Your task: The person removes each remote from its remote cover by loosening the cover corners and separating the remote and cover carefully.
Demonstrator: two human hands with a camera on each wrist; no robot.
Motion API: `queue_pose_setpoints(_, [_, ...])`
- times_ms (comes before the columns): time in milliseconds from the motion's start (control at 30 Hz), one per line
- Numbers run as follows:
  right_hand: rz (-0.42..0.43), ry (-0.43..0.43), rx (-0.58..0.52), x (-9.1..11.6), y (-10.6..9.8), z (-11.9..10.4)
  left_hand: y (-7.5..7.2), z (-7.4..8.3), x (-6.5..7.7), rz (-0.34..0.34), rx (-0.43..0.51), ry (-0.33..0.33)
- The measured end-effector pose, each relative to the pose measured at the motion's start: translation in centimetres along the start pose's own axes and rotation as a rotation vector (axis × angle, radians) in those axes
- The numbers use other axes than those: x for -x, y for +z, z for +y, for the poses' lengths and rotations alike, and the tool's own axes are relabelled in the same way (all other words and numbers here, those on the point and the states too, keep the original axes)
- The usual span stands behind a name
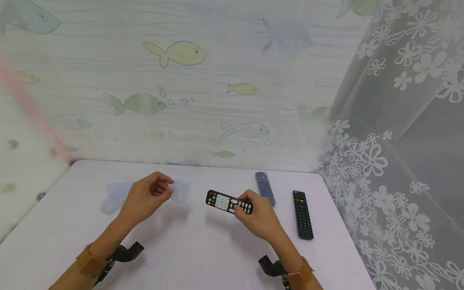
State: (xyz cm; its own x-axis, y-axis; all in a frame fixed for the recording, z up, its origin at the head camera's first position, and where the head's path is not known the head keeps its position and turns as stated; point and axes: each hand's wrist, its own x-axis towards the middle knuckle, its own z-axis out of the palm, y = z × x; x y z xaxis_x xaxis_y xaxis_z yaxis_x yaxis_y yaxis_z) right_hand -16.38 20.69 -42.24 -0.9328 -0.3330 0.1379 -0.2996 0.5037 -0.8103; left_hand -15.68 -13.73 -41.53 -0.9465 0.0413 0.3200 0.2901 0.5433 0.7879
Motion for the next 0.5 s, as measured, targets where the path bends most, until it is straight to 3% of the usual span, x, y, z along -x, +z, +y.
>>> queue_pose_setpoints(300, [-0.013,0.026,0.005,-0.2,-0.1,0.1,-0.9,-0.4,-0.4,-0.012,-0.017,-0.01])
queue_pose_setpoints(500, [-0.021,0.185,-0.056,0.7,-0.5,1.4,-1.3,-1.7,0.3,-0.066,-0.11,0.012])
